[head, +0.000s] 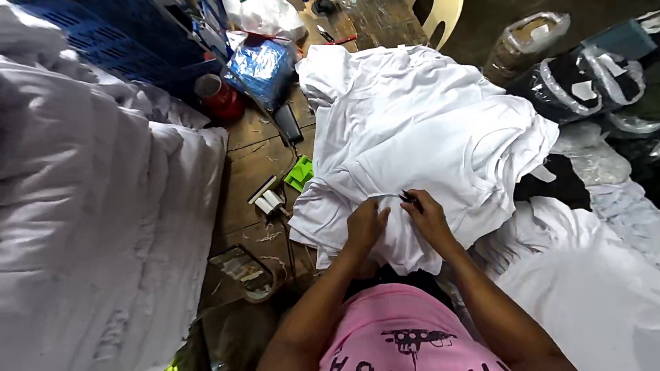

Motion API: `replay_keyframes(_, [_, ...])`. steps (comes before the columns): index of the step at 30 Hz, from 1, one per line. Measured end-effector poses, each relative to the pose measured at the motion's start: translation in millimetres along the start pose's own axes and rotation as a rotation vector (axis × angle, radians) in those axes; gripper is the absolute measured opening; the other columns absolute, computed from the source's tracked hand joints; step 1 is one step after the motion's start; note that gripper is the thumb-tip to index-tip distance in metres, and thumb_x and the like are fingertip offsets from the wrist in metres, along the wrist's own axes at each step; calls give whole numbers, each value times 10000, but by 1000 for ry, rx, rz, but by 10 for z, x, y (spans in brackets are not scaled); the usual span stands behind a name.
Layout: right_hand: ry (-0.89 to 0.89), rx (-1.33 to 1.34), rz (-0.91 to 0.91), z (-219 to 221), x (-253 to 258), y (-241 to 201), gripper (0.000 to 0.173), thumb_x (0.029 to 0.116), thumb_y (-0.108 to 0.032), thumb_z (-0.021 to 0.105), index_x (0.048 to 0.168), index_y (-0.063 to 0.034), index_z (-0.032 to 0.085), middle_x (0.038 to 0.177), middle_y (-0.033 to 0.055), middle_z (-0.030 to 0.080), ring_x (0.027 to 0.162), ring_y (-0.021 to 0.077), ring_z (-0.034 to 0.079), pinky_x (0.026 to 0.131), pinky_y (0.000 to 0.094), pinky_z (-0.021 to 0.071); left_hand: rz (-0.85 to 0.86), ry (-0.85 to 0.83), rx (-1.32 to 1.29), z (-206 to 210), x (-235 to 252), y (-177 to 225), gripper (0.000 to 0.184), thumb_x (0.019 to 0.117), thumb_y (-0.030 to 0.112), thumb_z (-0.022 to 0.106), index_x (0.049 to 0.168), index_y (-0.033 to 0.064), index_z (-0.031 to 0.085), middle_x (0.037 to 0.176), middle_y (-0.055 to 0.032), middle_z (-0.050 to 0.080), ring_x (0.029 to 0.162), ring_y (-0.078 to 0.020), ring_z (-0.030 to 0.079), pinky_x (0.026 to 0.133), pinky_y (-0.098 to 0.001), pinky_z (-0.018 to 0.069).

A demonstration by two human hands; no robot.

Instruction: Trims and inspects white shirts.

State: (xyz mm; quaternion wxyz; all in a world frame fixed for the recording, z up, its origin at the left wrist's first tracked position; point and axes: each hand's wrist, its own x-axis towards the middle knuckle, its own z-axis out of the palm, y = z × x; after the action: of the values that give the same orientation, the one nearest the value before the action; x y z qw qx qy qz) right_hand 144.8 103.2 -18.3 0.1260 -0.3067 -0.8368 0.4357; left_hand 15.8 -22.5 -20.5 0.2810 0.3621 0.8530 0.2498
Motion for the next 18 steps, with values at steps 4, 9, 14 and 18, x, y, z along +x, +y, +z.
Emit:
replay_keyframes(4, [-8, -318, -209, 137, 11, 74, 337, 1019, -180, 584, 1208, 83, 678, 1136, 273, 695, 1049, 429, 692, 930, 538, 553, 104, 100, -263, -7, -4, -150, 296, 1041, 171, 539, 1041, -76, 703, 874, -177, 708, 794, -239, 685, 783, -403, 553])
replay_keyframes(9, [51, -378, -355, 342, 73, 1, 287, 1012, -156, 594, 1176, 52, 702, 1055, 244, 717, 973, 415, 712, 859, 531, 576, 137, 132, -362, -69, -137, -169, 281, 1039, 165, 540, 1026, -70, 692, 794, -115, 672, 695, -137, 622, 704, -309, 528])
replay_keyframes(14, [68, -333, -318, 312, 171, 7, 240, 1011, -105, 587, 1147, 44, 716, 995, 232, 718, 927, 403, 717, 818, 553, 581, 206, 228, -279, 4, -163, -43, 262, 1006, 168, 604, 1009, -67, 719, 993, -203, 709, 951, -288, 694, 898, -427, 558])
replay_keyframes(18, [70, -233, -191, -117, 161, -116, 303, 1054, -132, 538, 1226, 82, 667, 1093, 282, 695, 1013, 431, 693, 915, 584, 542, -14, -18, -134, -70, -146, -93, 612, 1012, 290, 631, 1486, -35, 422, 1352, -280, 590, 1266, -392, 592, 1089, -516, 469])
